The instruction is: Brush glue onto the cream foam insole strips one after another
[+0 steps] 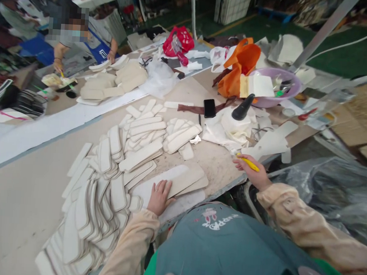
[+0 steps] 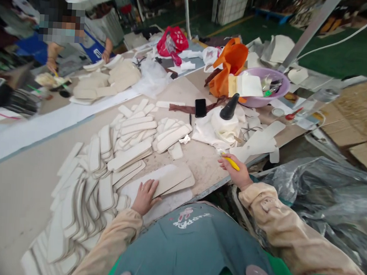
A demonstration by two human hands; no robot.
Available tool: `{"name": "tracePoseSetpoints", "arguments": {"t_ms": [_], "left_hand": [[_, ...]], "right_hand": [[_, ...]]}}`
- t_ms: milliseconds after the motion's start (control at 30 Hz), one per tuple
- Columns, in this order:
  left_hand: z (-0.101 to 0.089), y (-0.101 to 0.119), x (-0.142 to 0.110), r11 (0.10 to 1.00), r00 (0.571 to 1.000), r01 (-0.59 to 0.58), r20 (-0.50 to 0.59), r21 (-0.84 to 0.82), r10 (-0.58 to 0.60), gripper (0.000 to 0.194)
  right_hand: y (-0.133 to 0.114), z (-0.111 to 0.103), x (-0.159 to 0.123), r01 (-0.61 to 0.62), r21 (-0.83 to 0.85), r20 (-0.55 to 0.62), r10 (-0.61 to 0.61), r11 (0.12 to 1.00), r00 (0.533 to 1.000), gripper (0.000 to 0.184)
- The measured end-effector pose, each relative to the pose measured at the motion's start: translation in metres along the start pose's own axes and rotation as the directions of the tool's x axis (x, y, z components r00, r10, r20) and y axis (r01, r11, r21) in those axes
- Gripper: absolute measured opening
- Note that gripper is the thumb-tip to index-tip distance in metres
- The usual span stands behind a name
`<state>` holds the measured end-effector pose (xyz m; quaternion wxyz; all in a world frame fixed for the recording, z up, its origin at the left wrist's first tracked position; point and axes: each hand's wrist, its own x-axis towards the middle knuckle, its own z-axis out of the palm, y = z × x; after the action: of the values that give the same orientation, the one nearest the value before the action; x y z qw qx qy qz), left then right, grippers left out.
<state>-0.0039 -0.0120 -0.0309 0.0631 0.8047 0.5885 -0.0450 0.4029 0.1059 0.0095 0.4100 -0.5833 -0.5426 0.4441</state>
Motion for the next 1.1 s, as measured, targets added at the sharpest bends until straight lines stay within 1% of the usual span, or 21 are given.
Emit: {"name": "tracePoseSetpoints", "arguments": {"t_ms": [67, 100, 133, 167, 233, 300, 333, 400, 467, 500, 567, 633, 700, 767, 867, 933, 1000, 1033, 1067, 1100], "left_hand": [[0.005, 0.0, -0.001, 1.0, 1.0, -0.001, -0.016, -0.011, 0.001, 0.07], [0.006, 0.0, -0.001, 1.0, 1.0, 0.0, -0.02, -0.02, -0.001, 0.071], [0.006, 0.0, -0.001, 0.999, 1.0, 0.003, -0.021, -0.033, -0.003, 0.072], [0.006, -0.001, -0.001, 0.999, 1.0, 0.005, -0.019, -0.048, -0.006, 0.073], [0.004, -0.001, -0.001, 0.996, 1.0, 0.006, -0.007, -0.088, -0.007, 0.075], [0.002, -0.002, 0.0, 0.991, 1.0, 0.007, 0.009, -0.137, -0.005, 0.078], [0.002, -0.003, 0.001, 0.986, 1.0, 0.005, 0.015, -0.165, -0.003, 0.08], [0.003, -0.005, 0.001, 0.973, 1.0, 0.008, 0.01, -0.232, -0.006, 0.089], [0.006, -0.006, -0.002, 0.944, 0.998, 0.04, -0.025, -0.326, -0.051, 0.102], [0.008, -0.006, -0.004, 0.921, 0.994, 0.076, -0.045, -0.382, -0.1, 0.108], [0.011, -0.003, -0.009, 0.853, 0.972, 0.168, -0.063, -0.495, -0.227, 0.119], [0.012, 0.001, -0.015, 0.779, 0.943, 0.242, -0.047, -0.579, -0.329, 0.124], [0.013, 0.004, -0.02, 0.731, 0.931, 0.269, -0.024, -0.628, -0.364, 0.123], [0.014, 0.005, -0.022, 0.706, 0.931, 0.274, -0.005, -0.653, -0.366, 0.12], [0.017, 0.003, -0.022, 0.705, 0.936, 0.275, 0.014, -0.653, -0.352, 0.113], [0.02, -0.001, -0.021, 0.732, 0.947, 0.257, 0.015, -0.631, -0.32, 0.106], [0.025, -0.005, -0.02, 0.775, 0.961, 0.22, -0.004, -0.592, -0.276, 0.099], [0.027, -0.007, -0.02, 0.797, 0.966, 0.198, -0.024, -0.57, -0.257, 0.097], [0.029, -0.008, -0.019, 0.817, 0.971, 0.176, -0.042, -0.549, -0.237, 0.096], [0.03, -0.009, -0.019, 0.837, 0.975, 0.155, -0.055, -0.524, -0.215, 0.098]], "right_hand": [[0.002, 0.008, -0.008, 0.093, -0.131, 0.096, -0.081, 0.987, 0.992, 0.035], [0.002, 0.014, -0.012, 0.161, -0.186, 0.169, -0.13, 0.969, 0.977, 0.036], [0.003, 0.022, -0.017, 0.24, -0.222, 0.253, -0.182, 0.945, 0.95, 0.037], [0.004, 0.03, -0.022, 0.323, -0.236, 0.339, -0.234, 0.917, 0.911, 0.039], [0.006, 0.05, -0.028, 0.471, -0.211, 0.478, -0.33, 0.856, 0.814, 0.045], [0.011, 0.071, -0.029, 0.569, -0.177, 0.561, -0.393, 0.803, 0.729, 0.051], [0.013, 0.081, -0.029, 0.598, -0.166, 0.587, -0.409, 0.784, 0.699, 0.054], [0.019, 0.098, -0.024, 0.625, -0.154, 0.619, -0.418, 0.765, 0.664, 0.06], [0.023, 0.11, -0.018, 0.615, -0.163, 0.634, -0.396, 0.771, 0.664, 0.059], [0.024, 0.113, -0.016, 0.6, -0.172, 0.64, -0.375, 0.781, 0.671, 0.058], [0.026, 0.117, -0.011, 0.571, -0.185, 0.652, -0.335, 0.8, 0.68, 0.053], [0.027, 0.119, -0.008, 0.563, -0.185, 0.662, -0.322, 0.805, 0.677, 0.049], [0.027, 0.121, -0.006, 0.571, -0.175, 0.668, -0.329, 0.802, 0.668, 0.047], [0.026, 0.125, -0.005, 0.57, -0.176, 0.669, -0.327, 0.803, 0.668, 0.045], [0.021, 0.133, -0.006, 0.551, -0.219, 0.653, -0.298, 0.805, 0.696, 0.043], [0.015, 0.134, -0.007, 0.563, -0.236, 0.635, -0.312, 0.792, 0.706, 0.045], [0.008, 0.127, -0.006, 0.594, -0.229, 0.615, -0.358, 0.771, 0.702, 0.048], [0.003, 0.12, -0.004, 0.594, -0.235, 0.589, -0.374, 0.769, 0.717, 0.047], [-0.001, 0.111, -0.002, 0.574, -0.249, 0.546, -0.377, 0.78, 0.748, 0.044], [-0.006, 0.099, 0.002, 0.533, -0.264, 0.492, -0.363, 0.804, 0.791, 0.038]]}}
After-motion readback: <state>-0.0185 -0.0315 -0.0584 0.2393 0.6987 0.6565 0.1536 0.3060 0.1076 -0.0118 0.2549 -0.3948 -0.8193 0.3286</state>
